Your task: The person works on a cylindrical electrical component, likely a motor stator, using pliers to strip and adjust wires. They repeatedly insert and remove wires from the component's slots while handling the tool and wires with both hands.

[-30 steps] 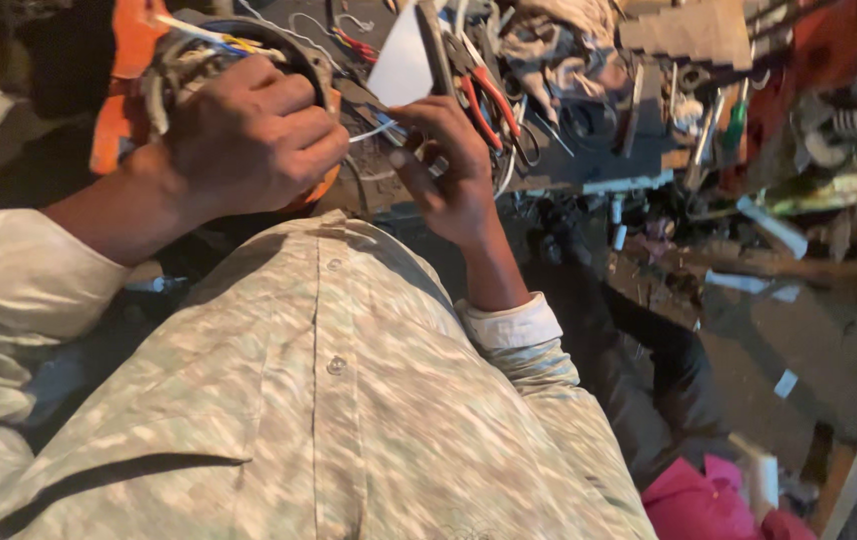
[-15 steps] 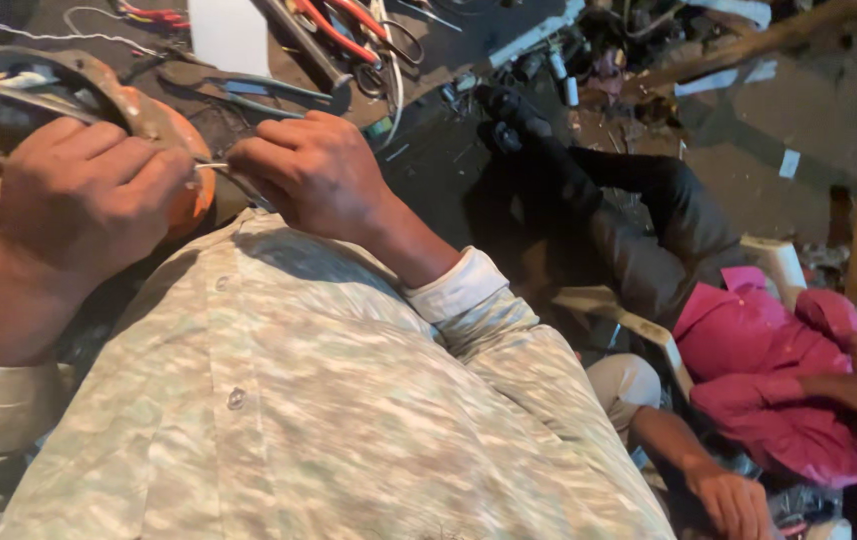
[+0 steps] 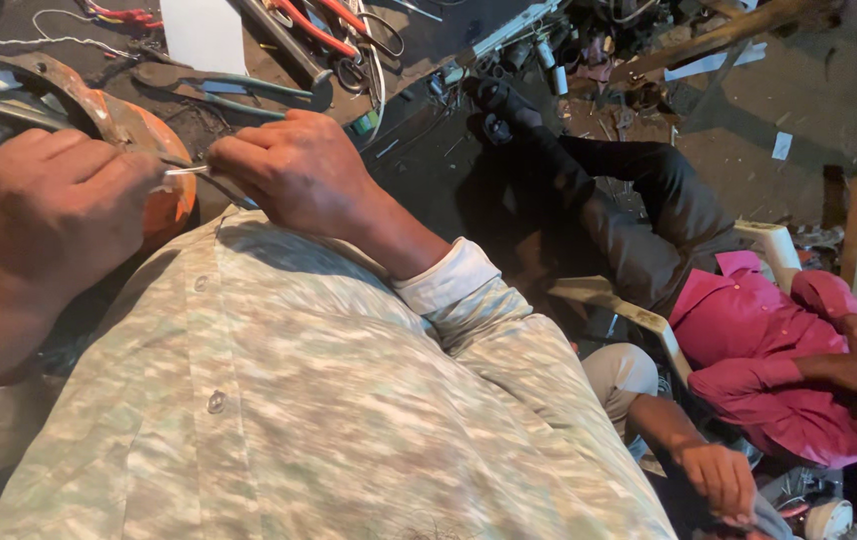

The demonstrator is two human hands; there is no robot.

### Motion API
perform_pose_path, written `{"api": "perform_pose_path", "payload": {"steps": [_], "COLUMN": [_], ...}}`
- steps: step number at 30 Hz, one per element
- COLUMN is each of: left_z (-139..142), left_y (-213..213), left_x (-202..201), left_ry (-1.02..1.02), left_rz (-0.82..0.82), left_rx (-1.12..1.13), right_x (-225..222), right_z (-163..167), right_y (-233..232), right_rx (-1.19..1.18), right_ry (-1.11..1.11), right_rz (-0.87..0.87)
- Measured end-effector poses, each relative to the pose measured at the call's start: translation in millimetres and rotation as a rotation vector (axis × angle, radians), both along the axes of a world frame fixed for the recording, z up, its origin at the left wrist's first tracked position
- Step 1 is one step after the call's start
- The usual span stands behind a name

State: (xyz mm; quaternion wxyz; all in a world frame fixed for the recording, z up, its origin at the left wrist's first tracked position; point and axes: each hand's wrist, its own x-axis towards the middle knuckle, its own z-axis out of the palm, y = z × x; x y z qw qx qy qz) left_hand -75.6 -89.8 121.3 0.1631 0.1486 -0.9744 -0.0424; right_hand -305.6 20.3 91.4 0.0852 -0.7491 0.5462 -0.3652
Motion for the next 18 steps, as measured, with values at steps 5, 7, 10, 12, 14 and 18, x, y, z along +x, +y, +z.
{"api": "perform_pose_path", "payload": {"steps": [5, 7, 10, 12, 14, 18], "left_z": [-9.9, -10.2, -9.6, -11.4, -13.8, -20.4], "left_y": [1.1, 4.3, 13.4, 18.6, 19.2, 8.6], "left_x": [2.4, -0.6, -6.6, -10.3, -9.7, -1.7], "left_ry": [0.106, 0.134, 0.137, 0.157, 0.175, 0.066], "left_rz": [0.045, 0.065, 0.146, 0.211, 0.218, 0.303], "left_rx": [0.181, 0.236, 0.355, 0.498, 0.524, 0.545], "right_x": [0.8, 0.4, -2.2, -4.4, -3.4, 8.1], "right_z": [1.4, 2.3, 4.0, 5.0, 5.5, 5.8], "right_y": [1.9, 2.8, 3.1, 1.7, -0.4, -11.0], "right_rx": [0.057, 0.05, 0.062, 0.052, 0.023, 0.08], "right_ry": [0.022, 0.002, -0.004, 0.018, 0.047, 0.103], "right_rz": [0.024, 0.018, 0.013, 0.003, -0.003, 0.011]}}
